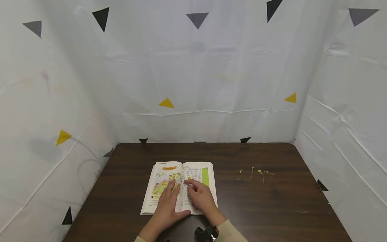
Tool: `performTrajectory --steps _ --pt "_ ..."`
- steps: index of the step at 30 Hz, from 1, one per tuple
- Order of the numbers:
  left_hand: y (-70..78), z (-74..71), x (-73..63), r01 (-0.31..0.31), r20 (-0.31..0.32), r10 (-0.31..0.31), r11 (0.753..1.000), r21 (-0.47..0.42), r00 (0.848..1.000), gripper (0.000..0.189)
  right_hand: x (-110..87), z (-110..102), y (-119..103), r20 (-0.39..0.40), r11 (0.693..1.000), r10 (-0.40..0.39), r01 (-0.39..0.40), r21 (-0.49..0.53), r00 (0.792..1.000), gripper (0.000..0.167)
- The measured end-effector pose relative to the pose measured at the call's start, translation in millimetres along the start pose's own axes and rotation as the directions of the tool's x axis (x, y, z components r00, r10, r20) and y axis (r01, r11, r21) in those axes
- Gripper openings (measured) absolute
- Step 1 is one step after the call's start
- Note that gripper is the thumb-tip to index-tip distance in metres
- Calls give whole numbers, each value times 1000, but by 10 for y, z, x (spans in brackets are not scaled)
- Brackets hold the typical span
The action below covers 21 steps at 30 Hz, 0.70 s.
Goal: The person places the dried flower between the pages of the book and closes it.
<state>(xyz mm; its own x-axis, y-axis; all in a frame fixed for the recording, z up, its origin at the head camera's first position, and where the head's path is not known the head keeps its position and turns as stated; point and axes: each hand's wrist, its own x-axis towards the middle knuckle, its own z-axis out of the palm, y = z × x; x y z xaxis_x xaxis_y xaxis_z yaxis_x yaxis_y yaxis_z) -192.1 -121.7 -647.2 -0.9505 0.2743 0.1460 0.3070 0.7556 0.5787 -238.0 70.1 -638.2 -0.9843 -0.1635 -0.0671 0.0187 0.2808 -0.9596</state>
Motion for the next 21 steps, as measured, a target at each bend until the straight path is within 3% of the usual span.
performTrajectory --steps 5,12,21 --pt "-5 11 -20 -53 -38 54 998 22 998 97 -9 -6 -8 -10 1000 9 -10 -26 1000 30" --pt "0 -2 -14 -15 0 15 999 30 1000 96 -12 -12 -35 -48 1000 19 -19 15 999 18" --pt "8 -20 -32 -27 10 27 999 41 1000 95 -40 -2 -45 -43 1000 8 -8 8 999 26"
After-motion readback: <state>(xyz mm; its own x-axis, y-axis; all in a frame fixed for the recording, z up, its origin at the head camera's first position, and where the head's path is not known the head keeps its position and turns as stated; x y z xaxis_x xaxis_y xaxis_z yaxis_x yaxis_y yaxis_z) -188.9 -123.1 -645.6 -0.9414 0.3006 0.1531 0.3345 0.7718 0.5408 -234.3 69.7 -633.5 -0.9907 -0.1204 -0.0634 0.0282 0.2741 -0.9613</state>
